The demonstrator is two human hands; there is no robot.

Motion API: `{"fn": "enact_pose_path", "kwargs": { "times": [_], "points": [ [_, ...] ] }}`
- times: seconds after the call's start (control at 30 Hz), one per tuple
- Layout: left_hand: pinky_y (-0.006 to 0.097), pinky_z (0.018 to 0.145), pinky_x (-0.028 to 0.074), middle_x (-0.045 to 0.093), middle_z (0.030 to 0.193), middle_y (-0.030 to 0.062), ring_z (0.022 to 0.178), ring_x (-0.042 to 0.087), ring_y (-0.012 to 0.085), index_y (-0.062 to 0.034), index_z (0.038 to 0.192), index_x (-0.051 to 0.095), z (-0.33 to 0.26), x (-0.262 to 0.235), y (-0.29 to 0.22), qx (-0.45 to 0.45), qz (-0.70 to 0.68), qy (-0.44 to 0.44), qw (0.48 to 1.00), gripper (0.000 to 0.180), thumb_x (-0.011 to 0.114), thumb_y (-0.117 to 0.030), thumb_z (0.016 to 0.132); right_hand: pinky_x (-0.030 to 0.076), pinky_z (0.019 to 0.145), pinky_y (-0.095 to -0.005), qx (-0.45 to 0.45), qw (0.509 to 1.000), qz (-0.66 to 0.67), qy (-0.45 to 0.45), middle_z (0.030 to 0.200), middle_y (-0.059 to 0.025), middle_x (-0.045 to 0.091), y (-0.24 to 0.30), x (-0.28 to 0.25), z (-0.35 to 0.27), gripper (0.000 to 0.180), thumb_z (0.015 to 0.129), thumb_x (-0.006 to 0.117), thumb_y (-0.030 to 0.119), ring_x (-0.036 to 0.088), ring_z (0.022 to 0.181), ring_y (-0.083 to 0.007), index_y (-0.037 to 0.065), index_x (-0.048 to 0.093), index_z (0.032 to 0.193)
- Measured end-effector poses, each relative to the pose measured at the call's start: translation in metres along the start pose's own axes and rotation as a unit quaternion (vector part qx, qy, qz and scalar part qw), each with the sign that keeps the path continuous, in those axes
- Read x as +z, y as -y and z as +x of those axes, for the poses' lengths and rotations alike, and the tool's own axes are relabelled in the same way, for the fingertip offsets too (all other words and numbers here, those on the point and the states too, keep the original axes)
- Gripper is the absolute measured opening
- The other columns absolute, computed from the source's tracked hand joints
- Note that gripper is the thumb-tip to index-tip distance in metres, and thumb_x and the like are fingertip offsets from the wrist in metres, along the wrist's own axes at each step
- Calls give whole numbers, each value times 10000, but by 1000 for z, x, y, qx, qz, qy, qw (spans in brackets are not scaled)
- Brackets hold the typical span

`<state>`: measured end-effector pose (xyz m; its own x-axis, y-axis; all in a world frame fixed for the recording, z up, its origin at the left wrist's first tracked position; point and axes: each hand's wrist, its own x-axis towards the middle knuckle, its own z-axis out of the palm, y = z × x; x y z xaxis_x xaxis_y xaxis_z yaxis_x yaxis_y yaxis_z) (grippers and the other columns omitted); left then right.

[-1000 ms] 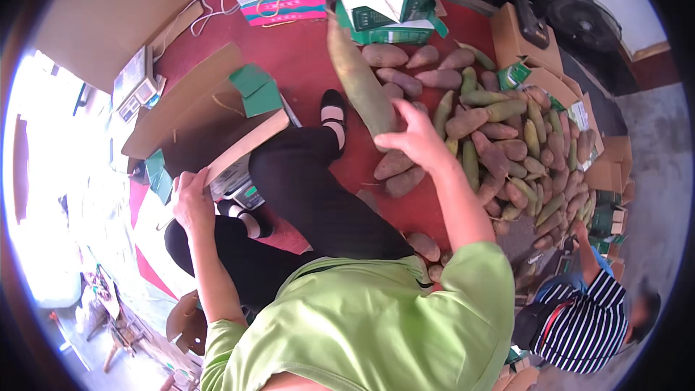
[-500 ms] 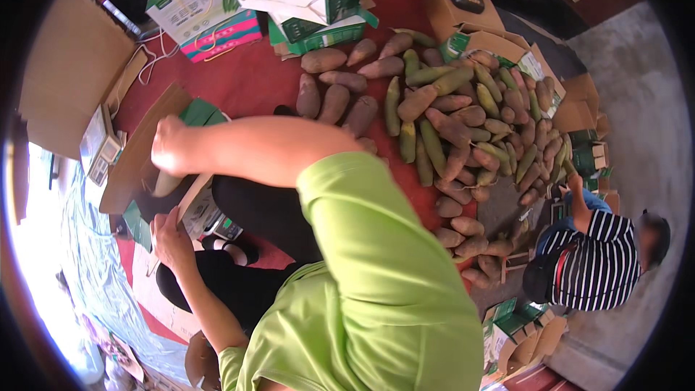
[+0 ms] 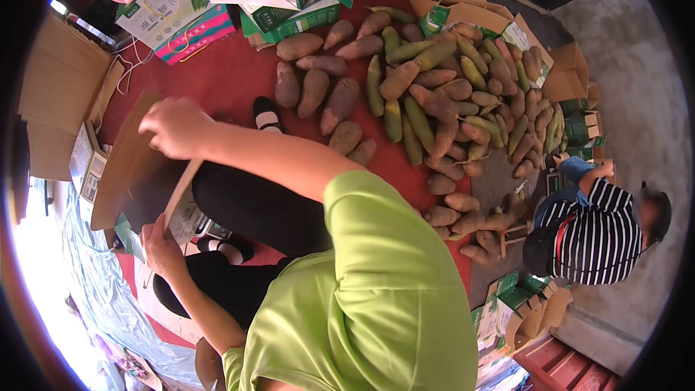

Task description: Pack and weigh radishes into boxes for shipping.

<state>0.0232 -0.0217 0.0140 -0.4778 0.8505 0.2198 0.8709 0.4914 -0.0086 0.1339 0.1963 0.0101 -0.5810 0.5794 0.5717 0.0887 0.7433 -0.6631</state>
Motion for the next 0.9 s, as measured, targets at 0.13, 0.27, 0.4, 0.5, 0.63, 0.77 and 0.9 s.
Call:
{"fn": "enact_pose_path", "kwargs": {
  "times": [0.13,0.27,0.4,0.5,0.63,0.77,0.9],
  "points": [
    [352,636,478,554,838,-8,836,578,208,-184,998,675,-1,1,-2,-16,-3,6,1000,300,617,-55,734,499,685,-292,190,971,64,-129,878,-94,646,-78,-55,-82,135,785,619,90,632,777,-184,42,646,908],
    [357,632,469,553,843,0,819,584,213,-181,1010,671,0,4,-2,-24,-11,5,1000,305,614,-50,741,493,690,-309,408,896,-53,-170,845,-100,661,-142,-120,-219,152,774,611,126,638,781,-216,69,660,906],
    [359,633,463,555,849,6,812,589,218,-166,1014,668,0,6,-4,-38,-14,7,999,304,607,-36,746,486,744,-336,496,806,-209,-246,864,-137,649,-173,-190,-341,216,717,655,116,627,829,-260,45,638,921],
    [358,629,460,560,856,6,805,590,221,-166,1018,667,-1,9,2,-15,-5,-6,1000,309,606,-31,747,434,891,-398,586,677,-410,-173,1102,-140,576,-158,-243,-373,420,688,707,174,527,1055,-316,95,580,1081],
    [349,637,463,571,860,10,809,595,214,-160,1018,667,3,8,-3,-16,3,-2,1000,312,610,-24,743,408,922,-453,680,575,-445,-97,1336,-91,367,-150,-297,-385,690,683,724,198,380,1190,-331,201,389,1286],
    [347,623,464,572,847,16,785,597,215,-160,1024,665,2,10,1,3,8,-12,1000,323,618,-17,738,382,947,-476,682,570,-457,-34,1379,-65,322,-164,-323,-390,791,670,750,220,349,1225,-321,227,324,1336],
    [344,614,462,568,831,19,766,593,209,-158,1028,664,1,11,1,22,9,-30,999,338,624,-11,726,372,961,-481,668,582,-464,13,1386,-58,318,-185,-331,-390,833,640,776,217,340,1231,-333,231,325,1340]
  ]
}}
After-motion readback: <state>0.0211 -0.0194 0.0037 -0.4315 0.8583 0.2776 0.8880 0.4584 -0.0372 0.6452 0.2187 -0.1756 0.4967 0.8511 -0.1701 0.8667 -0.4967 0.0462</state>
